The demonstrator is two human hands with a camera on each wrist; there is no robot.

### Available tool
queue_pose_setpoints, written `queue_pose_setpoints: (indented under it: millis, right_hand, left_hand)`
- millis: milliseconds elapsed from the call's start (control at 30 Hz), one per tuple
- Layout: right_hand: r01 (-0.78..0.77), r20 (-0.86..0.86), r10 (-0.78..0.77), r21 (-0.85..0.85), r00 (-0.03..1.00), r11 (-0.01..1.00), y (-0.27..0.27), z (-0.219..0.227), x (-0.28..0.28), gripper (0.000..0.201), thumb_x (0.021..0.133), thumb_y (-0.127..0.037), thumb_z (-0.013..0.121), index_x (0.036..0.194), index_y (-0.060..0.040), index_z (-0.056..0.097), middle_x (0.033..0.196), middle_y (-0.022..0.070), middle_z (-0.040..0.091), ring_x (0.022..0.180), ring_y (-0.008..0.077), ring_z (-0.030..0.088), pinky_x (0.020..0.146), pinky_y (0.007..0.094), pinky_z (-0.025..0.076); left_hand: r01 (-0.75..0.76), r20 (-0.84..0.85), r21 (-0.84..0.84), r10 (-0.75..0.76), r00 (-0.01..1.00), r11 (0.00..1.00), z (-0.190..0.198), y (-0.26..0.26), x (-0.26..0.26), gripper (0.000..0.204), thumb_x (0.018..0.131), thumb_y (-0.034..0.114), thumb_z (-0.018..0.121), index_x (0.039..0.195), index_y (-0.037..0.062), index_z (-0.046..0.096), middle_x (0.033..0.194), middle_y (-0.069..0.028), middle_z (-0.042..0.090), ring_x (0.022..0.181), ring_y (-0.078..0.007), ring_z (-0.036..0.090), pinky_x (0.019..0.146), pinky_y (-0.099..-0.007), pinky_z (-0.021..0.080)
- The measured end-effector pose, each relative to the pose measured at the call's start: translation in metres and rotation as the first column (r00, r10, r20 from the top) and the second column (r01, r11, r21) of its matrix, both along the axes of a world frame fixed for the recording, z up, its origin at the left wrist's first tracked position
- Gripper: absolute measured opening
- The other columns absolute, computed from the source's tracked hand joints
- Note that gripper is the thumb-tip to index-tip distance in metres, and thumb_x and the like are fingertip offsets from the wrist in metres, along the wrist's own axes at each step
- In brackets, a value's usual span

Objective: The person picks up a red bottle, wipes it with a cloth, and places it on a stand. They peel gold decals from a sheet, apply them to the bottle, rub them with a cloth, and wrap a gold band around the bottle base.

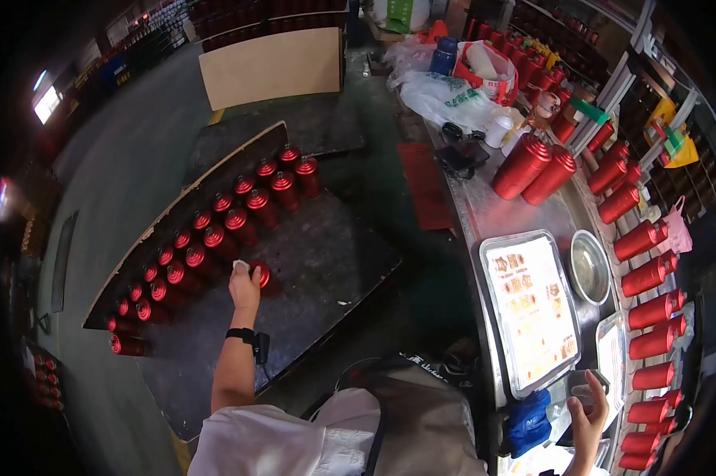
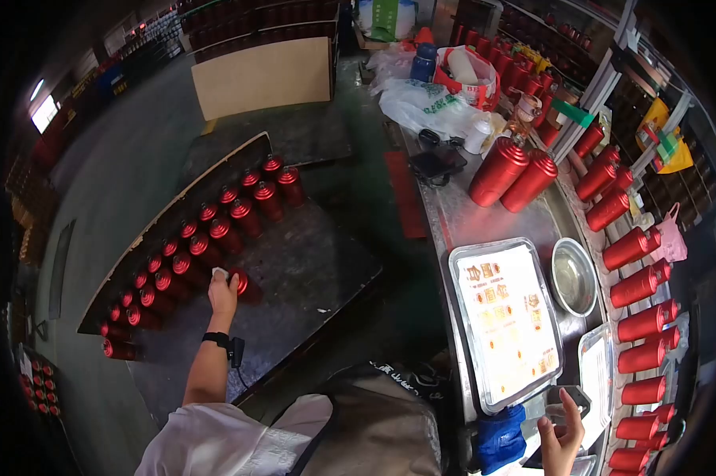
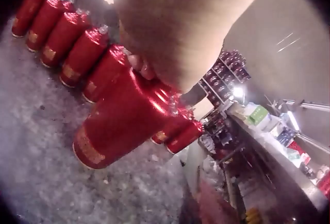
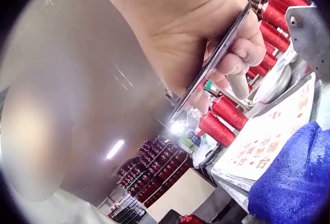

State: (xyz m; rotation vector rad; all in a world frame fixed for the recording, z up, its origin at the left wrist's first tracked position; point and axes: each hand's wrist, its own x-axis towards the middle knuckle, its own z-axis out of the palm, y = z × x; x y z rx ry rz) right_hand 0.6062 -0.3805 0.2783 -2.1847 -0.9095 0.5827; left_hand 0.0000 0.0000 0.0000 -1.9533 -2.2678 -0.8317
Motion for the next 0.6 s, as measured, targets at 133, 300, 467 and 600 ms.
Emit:
queue_pose_setpoints:
  millis: [133,300,467,600]
  right_hand:
    - [-0.031,0.047,0.025,0.114,0.999,0.993,-0.007,-0.011,0.029,0.063,0.085,-0.027,0.079,0.136,0.0003,0.056,0.100,0.0031,0.066,0.066,0.0009,0.049,0.053,0.0166,0.036]
    - [-0.053,-0.002,0.053,0.002,0.999,0.999,-0.015,0.001,0.019,0.062,0.086,-0.027,0.078,0.136,0.0009,0.056,0.104,0.0045,0.065,0.069,0.0021,0.053,0.055,0.0162,0.038]
    - [-0.289,0.009,0.289,-0.013,0.957,0.957,-0.022,0.000,0.033,0.049,0.094,-0.012,0.069,0.141,-0.0121,0.056,0.109,0.0080,0.069,0.089,0.0103,0.062,0.073,0.0221,0.048]
    - [-0.361,-0.070,0.369,0.110,0.927,0.926,-0.014,-0.005,0.051,0.048,0.094,-0.010,0.067,0.139,-0.0004,0.053,0.102,0.0067,0.070,0.074,0.0060,0.057,0.064,0.0191,0.044]
  left_hand:
    - [-0.118,0.064,-0.066,0.122,0.990,0.991,-0.039,-0.016,0.028,0.037,0.086,0.027,0.073,0.102,-0.0029,0.057,0.097,-0.0273,0.066,0.093,-0.0465,0.063,0.082,-0.0521,0.051]
    - [-0.187,0.066,-0.219,0.205,0.977,0.958,-0.053,-0.057,0.032,0.036,0.086,0.029,0.072,0.100,-0.0015,0.059,0.097,-0.0253,0.067,0.094,-0.0443,0.065,0.082,-0.0506,0.052]
    - [-0.246,0.137,-0.288,0.295,0.946,0.925,-0.039,-0.081,0.049,0.037,0.085,0.030,0.074,0.106,0.0038,0.060,0.099,-0.0213,0.068,0.095,-0.0413,0.066,0.079,-0.0510,0.053]
    - [-0.223,0.176,-0.236,0.267,0.947,0.946,-0.064,-0.085,0.034,0.034,0.084,0.025,0.074,0.106,0.0041,0.058,0.100,-0.0237,0.067,0.097,-0.0434,0.066,0.081,-0.0518,0.053]
